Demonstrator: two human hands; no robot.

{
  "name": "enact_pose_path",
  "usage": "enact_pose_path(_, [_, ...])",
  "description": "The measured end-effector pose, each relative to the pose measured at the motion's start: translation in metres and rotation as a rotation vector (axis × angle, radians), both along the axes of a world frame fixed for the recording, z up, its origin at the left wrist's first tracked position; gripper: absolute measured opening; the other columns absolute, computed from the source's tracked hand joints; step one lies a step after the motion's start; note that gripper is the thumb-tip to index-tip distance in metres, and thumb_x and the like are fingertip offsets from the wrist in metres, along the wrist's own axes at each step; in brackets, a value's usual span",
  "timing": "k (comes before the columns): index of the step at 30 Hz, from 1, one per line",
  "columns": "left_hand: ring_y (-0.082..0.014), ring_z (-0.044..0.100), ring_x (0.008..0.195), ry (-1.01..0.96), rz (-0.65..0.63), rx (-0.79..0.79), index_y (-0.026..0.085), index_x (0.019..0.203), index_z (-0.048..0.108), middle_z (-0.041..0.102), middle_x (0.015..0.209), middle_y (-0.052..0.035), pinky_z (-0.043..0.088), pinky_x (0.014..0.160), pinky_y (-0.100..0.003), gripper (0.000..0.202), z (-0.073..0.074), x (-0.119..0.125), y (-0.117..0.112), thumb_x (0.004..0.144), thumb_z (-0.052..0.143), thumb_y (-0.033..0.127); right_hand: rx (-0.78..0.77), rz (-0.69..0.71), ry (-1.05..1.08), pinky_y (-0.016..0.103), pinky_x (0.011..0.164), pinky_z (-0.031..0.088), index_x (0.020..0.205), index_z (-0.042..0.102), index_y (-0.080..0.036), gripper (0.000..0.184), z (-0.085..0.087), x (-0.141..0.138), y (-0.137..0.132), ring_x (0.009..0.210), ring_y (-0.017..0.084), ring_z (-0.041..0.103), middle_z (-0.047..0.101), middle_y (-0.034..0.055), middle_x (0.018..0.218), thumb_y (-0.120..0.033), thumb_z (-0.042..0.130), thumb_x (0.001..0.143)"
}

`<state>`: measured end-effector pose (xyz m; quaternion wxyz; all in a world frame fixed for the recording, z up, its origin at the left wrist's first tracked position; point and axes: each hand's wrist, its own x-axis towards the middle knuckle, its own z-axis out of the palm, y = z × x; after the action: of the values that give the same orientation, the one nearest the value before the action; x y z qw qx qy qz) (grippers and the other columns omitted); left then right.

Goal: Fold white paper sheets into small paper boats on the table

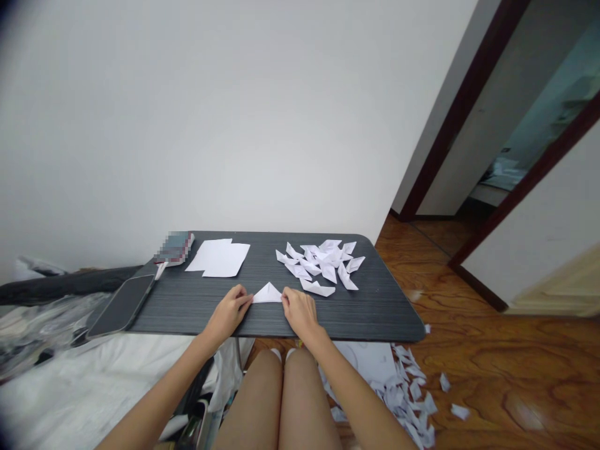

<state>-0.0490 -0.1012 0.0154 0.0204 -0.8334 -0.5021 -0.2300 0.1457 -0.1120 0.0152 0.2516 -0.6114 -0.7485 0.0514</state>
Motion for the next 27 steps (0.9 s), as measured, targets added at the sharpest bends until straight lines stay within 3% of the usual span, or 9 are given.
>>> enact_pose_path(3, [-0.0144, 0.046, 0.072, 0.228, -0.122, 0.002, 0.015, 0.097, 0.056, 0.049, 0.080, -0.0052, 0.039, 0.065, -0.026, 0.031, 0.008, -0.007, -0.006, 0.087, 0.031, 0.027, 0.053, 0.069, -0.179, 0.023, 0.058, 0.029, 0.081, 0.058, -0.020, 0.021, 0.003, 0.005, -0.011, 0.067, 0.013, 0.053, 0.059, 0.0028, 0.075, -0.021, 0.037, 0.084])
enact_pose_path(6, [-0.0176, 0.046, 0.081, 0.400, -0.199, 0.031, 0.014, 0.109, 0.049, 0.050, 0.089, -0.0071, 0.037, 0.069, -0.028, 0.035, 0.017, -0.013, -0.010, 0.084, 0.035, 0.036, 0.085, 0.134, -0.270, 0.026, 0.066, 0.030, 0.102, 0.054, -0.020, 0.026, 0.006, 0.011, -0.020, 0.078, 0.015, 0.051, 0.056, 0.0053, 0.084, -0.024, 0.035, 0.086])
enact_pose_path(10, [-0.0182, 0.047, 0.084, 0.470, -0.208, 0.016, 0.014, 0.105, 0.051, 0.051, 0.090, -0.0074, 0.037, 0.069, -0.028, 0.035, 0.025, -0.011, -0.010, 0.085, 0.032, 0.036, 0.057, 0.146, -0.334, 0.028, 0.066, 0.030, 0.111, 0.050, -0.020, 0.030, 0.012, 0.012, -0.027, 0.081, 0.018, 0.047, 0.053, 0.0075, 0.088, -0.028, 0.036, 0.085])
enact_pose_path(13, [-0.0185, 0.050, 0.080, 0.461, -0.158, -0.034, 0.012, 0.086, 0.058, 0.053, 0.084, -0.0078, 0.039, 0.068, -0.028, 0.036, 0.026, 0.002, -0.005, 0.084, 0.034, 0.038, 0.055, 0.155, -0.309, 0.029, 0.066, 0.031, 0.106, 0.053, -0.018, 0.029, 0.015, 0.009, -0.027, 0.081, 0.018, 0.046, 0.053, 0.0076, 0.087, -0.027, 0.038, 0.084])
enact_pose_path(15, [-0.0204, 0.053, 0.079, 0.461, -0.104, -0.069, 0.011, 0.076, 0.061, 0.054, 0.080, -0.0094, 0.040, 0.065, -0.028, 0.040, 0.027, 0.014, 0.000, 0.082, 0.037, 0.041, 0.059, 0.161, -0.249, 0.028, 0.066, 0.033, 0.100, 0.057, -0.017, 0.026, 0.015, 0.007, -0.024, 0.080, 0.018, 0.047, 0.053, 0.0071, 0.084, -0.026, 0.038, 0.084])
enact_pose_path(19, [-0.0227, 0.057, 0.074, 0.447, -0.064, -0.110, 0.010, 0.076, 0.064, 0.057, 0.078, -0.0127, 0.042, 0.061, -0.030, 0.037, 0.029, 0.031, 0.010, 0.081, 0.040, 0.038, 0.057, 0.153, 0.024, 0.026, 0.068, 0.036, 0.088, 0.062, -0.016, 0.024, 0.007, 0.008, -0.015, 0.076, 0.016, 0.050, 0.054, 0.0066, 0.078, -0.023, 0.040, 0.082])
enact_pose_path(23, [-0.0216, 0.059, 0.070, 0.387, -0.050, -0.156, 0.009, 0.077, 0.063, 0.058, 0.079, -0.0143, 0.042, 0.061, -0.030, 0.038, 0.030, 0.031, 0.015, 0.084, 0.033, 0.033, 0.046, -0.028, 0.325, 0.025, 0.063, 0.040, 0.075, 0.063, -0.014, 0.028, 0.000, 0.007, -0.008, 0.064, 0.016, 0.054, 0.059, 0.0075, 0.069, -0.027, 0.040, 0.081])
enact_pose_path(27, [-0.0221, 0.059, 0.066, 0.384, -0.060, -0.135, 0.010, 0.077, 0.061, 0.060, 0.077, -0.0132, 0.042, 0.058, -0.031, 0.038, 0.025, 0.024, 0.016, 0.085, 0.029, 0.028, -0.175, -0.036, 0.550, 0.022, 0.048, 0.040, 0.060, 0.059, -0.015, 0.032, -0.002, -0.008, 0.007, 0.039, 0.011, 0.050, 0.057, 0.0026, 0.047, -0.035, 0.043, 0.078])
